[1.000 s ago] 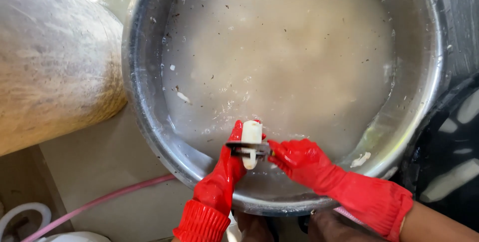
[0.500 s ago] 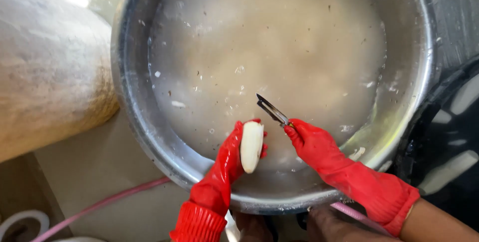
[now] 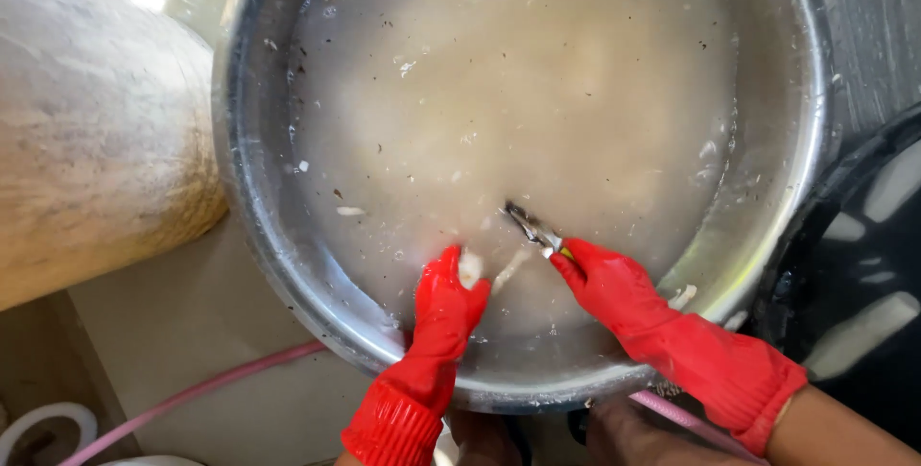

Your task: Peeling white vegetables using a hand peeler and transferring them from a washing bowl to a collection bucket.

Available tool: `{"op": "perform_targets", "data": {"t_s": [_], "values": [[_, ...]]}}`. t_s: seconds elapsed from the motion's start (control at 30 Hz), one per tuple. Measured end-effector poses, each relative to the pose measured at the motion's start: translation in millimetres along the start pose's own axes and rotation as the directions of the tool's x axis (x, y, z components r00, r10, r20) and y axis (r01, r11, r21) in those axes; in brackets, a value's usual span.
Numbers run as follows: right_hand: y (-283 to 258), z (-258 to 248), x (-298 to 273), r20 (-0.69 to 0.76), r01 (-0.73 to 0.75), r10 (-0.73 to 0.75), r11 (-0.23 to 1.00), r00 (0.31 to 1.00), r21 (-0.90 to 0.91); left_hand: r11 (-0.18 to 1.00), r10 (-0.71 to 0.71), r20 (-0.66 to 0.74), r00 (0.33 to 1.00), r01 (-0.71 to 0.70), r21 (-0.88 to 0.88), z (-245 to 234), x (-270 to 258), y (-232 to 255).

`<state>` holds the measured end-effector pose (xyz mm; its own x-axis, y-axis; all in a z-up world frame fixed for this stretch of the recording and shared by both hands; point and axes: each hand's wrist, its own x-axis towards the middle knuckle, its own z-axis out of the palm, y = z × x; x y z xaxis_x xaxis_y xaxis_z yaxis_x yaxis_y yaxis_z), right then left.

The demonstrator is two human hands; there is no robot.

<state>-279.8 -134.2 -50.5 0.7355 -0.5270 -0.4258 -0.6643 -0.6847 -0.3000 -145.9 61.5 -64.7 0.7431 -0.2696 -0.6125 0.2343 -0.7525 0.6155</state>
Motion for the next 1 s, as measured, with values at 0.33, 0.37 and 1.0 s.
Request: {"op": "perform_targets", "data": {"t_s": [0.33, 0.37, 1.0], "values": [[-30, -28, -13, 0.382, -0.119, -0.051, 0.904, 0.923, 0.411, 0.446, -0.097, 0.56, 0.823, 0.539, -0.715, -21, -15, 52], [-35, -32, -13, 0.389, -0.11, -0.064, 0.906, 0.919, 0.408, 0.426, -0.077, 0.525, 0.848, 0.504, -0.751, -14, -13, 40], [161, -145, -139, -0.228, -0.15, 0.562, 0.547, 0.795, 0.824, 0.706, -0.352, 0.507, 0.787, 0.579, -0.409, -41, -29, 97]]}}
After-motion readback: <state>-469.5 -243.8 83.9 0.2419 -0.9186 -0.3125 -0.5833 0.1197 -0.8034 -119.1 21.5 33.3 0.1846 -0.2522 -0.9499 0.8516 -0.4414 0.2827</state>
